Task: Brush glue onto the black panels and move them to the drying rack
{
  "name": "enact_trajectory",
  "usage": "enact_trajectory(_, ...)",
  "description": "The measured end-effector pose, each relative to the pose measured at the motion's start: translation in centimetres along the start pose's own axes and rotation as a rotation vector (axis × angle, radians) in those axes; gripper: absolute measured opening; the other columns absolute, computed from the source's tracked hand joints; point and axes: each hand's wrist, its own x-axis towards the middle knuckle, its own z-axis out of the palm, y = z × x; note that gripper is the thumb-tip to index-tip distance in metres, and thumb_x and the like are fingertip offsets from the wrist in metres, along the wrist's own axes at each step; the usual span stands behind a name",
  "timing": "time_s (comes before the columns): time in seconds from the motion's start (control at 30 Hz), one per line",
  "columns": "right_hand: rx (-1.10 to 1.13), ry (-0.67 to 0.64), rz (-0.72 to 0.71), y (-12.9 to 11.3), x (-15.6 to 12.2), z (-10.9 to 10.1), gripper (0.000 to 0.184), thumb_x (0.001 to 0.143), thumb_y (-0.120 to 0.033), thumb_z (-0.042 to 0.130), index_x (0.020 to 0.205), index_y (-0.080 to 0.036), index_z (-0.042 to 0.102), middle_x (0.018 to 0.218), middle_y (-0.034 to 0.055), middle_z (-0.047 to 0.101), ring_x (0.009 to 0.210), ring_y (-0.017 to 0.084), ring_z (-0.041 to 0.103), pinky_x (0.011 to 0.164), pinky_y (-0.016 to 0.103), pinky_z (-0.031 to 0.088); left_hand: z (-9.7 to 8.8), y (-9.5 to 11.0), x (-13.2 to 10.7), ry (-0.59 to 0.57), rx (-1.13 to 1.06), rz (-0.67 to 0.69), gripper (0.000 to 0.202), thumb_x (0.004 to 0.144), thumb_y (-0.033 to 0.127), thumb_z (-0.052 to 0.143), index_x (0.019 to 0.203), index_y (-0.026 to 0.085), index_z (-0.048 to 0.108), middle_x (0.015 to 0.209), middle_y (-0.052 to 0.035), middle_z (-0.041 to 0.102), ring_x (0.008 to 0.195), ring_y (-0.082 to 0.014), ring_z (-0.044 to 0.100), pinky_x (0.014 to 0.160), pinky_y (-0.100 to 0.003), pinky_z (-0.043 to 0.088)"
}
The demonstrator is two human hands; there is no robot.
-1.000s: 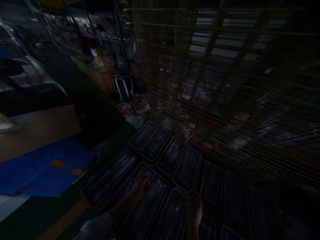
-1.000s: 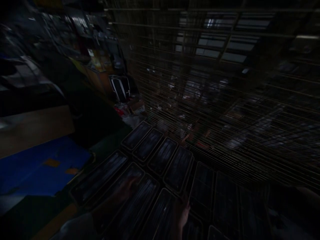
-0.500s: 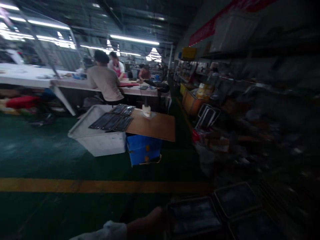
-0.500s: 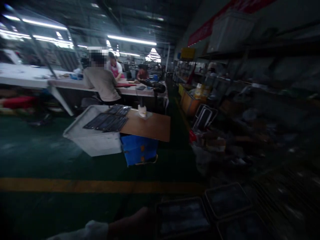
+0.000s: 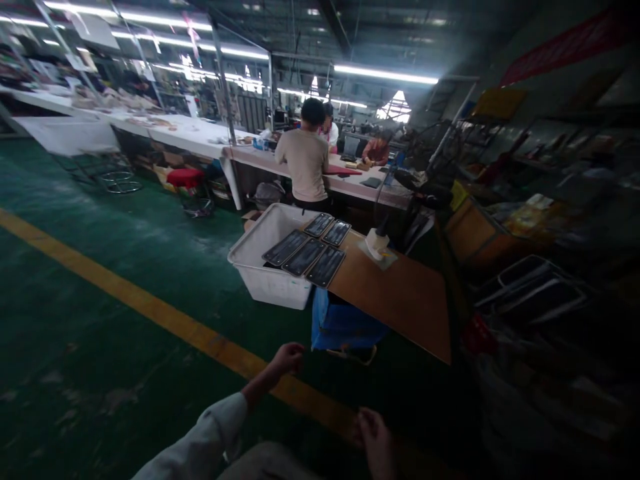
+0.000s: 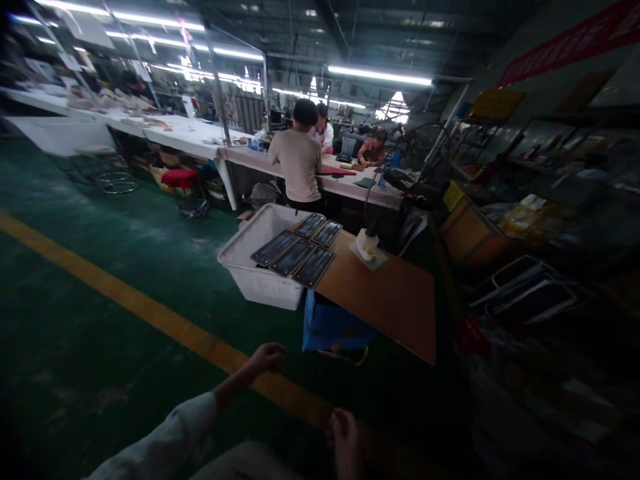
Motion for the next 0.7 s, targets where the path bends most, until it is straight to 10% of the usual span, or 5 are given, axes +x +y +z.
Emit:
enact_trajectory(0.23,-0.052,-0.16,-0.048,-7.0,12.4,10.5,0.062,0.046,-0.061,0.078,0.087,-0.017,0.063,0.076,0.0049,0.07,0.059,0.018,0.067,0.052,0.027,0.049,-7.2,4.7,10.1,0.221,-0.295,-0.031,0.025,0.077,0.013,0.064,0.102,0.012,0.059,0.069,-0.0016,0.066,0.055,-0.013,0.064,0.048,-0.02,0.047)
enact_trajectory(0.7,-0.499,-0.006,-0.14,-19.0,31.9,25.4,0.038,0.072,-0.029,0.066,0.108,-0.016,0.06,0.113,0.0168,0.067,0.108,0.029,0.064,0.089,0.035,0.048,-11.4,14.4,26.9,0.509,-0.504,-0.184,0.009,0.086,0.017,0.064,0.083,0.015,0.055,0.064,0.0,0.061,0.056,-0.0114,0.063,0.058,-0.021,0.052)
